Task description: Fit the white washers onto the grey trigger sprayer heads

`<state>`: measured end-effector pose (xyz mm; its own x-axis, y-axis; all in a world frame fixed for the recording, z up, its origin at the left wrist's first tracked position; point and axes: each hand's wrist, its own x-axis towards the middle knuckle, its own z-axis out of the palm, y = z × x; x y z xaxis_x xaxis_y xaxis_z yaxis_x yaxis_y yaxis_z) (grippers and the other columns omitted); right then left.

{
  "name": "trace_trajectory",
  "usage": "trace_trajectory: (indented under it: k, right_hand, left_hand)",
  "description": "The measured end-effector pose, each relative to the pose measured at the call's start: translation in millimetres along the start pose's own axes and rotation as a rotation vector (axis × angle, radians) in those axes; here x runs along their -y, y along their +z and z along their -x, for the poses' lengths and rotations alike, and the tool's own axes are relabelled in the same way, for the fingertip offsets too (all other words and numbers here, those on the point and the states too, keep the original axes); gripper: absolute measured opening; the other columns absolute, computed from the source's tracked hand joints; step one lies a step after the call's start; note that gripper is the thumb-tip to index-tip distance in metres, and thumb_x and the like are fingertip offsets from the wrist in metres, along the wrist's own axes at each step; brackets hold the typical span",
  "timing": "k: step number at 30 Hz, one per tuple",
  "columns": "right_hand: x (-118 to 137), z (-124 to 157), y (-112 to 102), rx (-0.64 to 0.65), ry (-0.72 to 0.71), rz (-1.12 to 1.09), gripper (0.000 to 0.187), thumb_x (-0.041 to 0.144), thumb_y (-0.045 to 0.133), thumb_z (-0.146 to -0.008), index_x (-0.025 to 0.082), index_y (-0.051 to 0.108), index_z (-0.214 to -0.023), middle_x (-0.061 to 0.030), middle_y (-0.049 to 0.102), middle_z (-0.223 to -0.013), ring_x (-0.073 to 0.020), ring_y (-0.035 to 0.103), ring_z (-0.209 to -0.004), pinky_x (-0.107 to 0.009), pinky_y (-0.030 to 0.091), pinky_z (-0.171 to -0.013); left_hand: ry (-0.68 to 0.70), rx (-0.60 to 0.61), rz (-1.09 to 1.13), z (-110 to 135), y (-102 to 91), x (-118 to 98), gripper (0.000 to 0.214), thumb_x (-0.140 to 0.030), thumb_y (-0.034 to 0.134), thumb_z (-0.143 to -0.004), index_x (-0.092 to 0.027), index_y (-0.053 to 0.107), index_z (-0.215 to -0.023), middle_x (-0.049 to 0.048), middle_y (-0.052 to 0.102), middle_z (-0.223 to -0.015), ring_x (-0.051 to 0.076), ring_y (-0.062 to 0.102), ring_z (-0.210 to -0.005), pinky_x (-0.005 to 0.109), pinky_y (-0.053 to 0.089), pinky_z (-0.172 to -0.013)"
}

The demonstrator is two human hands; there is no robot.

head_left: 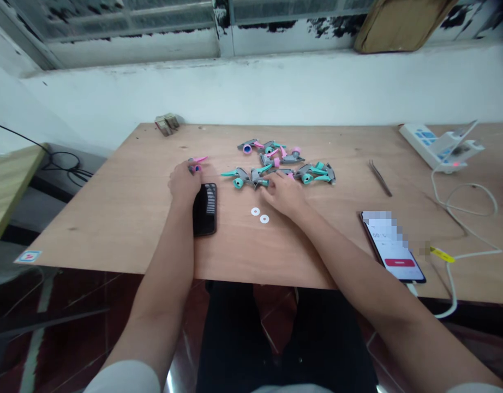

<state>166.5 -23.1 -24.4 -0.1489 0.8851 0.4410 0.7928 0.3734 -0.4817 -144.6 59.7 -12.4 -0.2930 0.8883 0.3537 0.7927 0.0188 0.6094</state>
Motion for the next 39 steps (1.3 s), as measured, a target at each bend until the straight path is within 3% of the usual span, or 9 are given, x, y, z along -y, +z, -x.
trace_trajectory:
  k: [2,5,9,14,16,21,25,30,39]
  right_hand:
    - [4.1,2.3,-8.4,0.142,-0.11,-0.084,0.017,0.035,0.079,-0.094,0.024,0.082,-0.107,-0.008,0.079,-0.11,-0.0244,0.073,-0.092,-0.035,0.052,-0.08]
    - [7.9,3.9,-13.2,0.39,-0.2,-0.206,0.017,0.034,0.089,-0.087,0.023,0.082,-0.099,-0.0042,0.077,-0.103,-0.0182,0.07,-0.084,-0.03,0.048,-0.075]
    - [7.9,2.4,-5.7,0.45,-0.177,-0.248,0.011,0.023,0.089,-0.086,0.022,0.081,-0.093,-0.0045,0.075,-0.101,-0.017,0.069,-0.084,-0.029,0.048,-0.075]
    - [2.0,1.6,3.5,0.387,-0.095,-0.342,0.014,0.019,0.087,-0.084,0.021,0.073,-0.084,-0.0016,0.074,-0.089,-0.017,0.068,-0.079,-0.029,0.048,-0.071]
    - [0.0,2.7,6.1,0.327,-0.062,-0.474,0.015,0.022,0.085,-0.086,0.022,0.07,-0.083,0.0007,0.073,-0.081,-0.0161,0.067,-0.075,-0.028,0.048,-0.069]
    - [4.2,6.1,10.3,-0.024,-0.003,-0.745,0.033,0.056,0.08,-0.093,0.024,0.072,-0.09,0.0042,0.066,-0.069,-0.0129,0.059,-0.06,-0.029,0.049,-0.061]
    - [10.1,7.1,12.2,-0.202,-0.009,-0.876,0.036,0.06,0.075,-0.098,0.025,0.075,-0.104,0.0015,0.074,-0.083,-0.013,0.067,-0.062,-0.029,0.055,-0.061]
    - [6.8,6.1,16.1,-0.218,0.064,-0.924,0.035,0.058,0.076,-0.097,0.024,0.076,-0.105,0.001,0.075,-0.084,-0.014,0.07,-0.064,-0.029,0.058,-0.06]
    - [3.5,3.5,18.6,-0.246,0.131,-0.923,0.039,0.061,0.079,-0.093,0.024,0.07,-0.099,0.0002,0.076,-0.084,-0.0143,0.07,-0.061,-0.03,0.056,-0.056]
  left_hand:
    - [-0.001,-0.046,-0.012,0.1,-0.9,-0.8,0.023,-0.026,0.072,-0.089,-0.022,0.075,-0.112,0.0162,0.076,-0.122,0.035,0.068,-0.117,0.056,0.049,-0.11]
    - [0.01,-0.066,-0.008,-0.7,-4.0,-2.0,0.016,-0.024,0.072,-0.09,-0.022,0.075,-0.105,0.0147,0.078,-0.115,0.034,0.068,-0.112,0.053,0.051,-0.107]
    - [0.041,-0.146,0.079,-1.0,-10.1,-10.8,0.015,-0.023,0.068,-0.095,-0.022,0.077,-0.107,0.0123,0.08,-0.116,0.03,0.072,-0.109,0.049,0.053,-0.107]
    - [0.218,-0.192,0.339,15.7,-2.8,-46.6,0.021,-0.031,0.065,-0.102,-0.021,0.077,-0.117,0.0101,0.08,-0.121,0.024,0.076,-0.11,0.034,0.059,-0.093]
    - [0.26,-0.137,0.437,33.0,6.7,-65.9,0.023,-0.032,0.066,-0.103,-0.021,0.077,-0.12,0.0096,0.081,-0.12,0.023,0.076,-0.109,0.03,0.06,-0.086]
    - [0.344,0.079,0.546,78.5,28.9,-98.4,0.024,-0.034,0.072,-0.1,-0.024,0.082,-0.119,0.0084,0.081,-0.124,0.022,0.076,-0.112,0.029,0.062,-0.084]
    - [0.359,0.203,0.587,92.7,38.1,-101.9,0.024,-0.031,0.074,-0.098,-0.021,0.083,-0.118,0.0094,0.083,-0.122,0.023,0.078,-0.112,0.033,0.063,-0.093]
    - [0.303,0.326,0.671,93.4,46.1,-98.6,0.026,-0.036,0.077,-0.095,-0.022,0.085,-0.116,0.009,0.085,-0.118,0.024,0.08,-0.109,0.034,0.065,-0.091]
    - [0.242,0.352,0.735,89.9,47.1,-94.2,0.033,-0.043,0.081,-0.093,-0.021,0.086,-0.116,0.0099,0.086,-0.115,0.025,0.081,-0.107,0.036,0.065,-0.094]
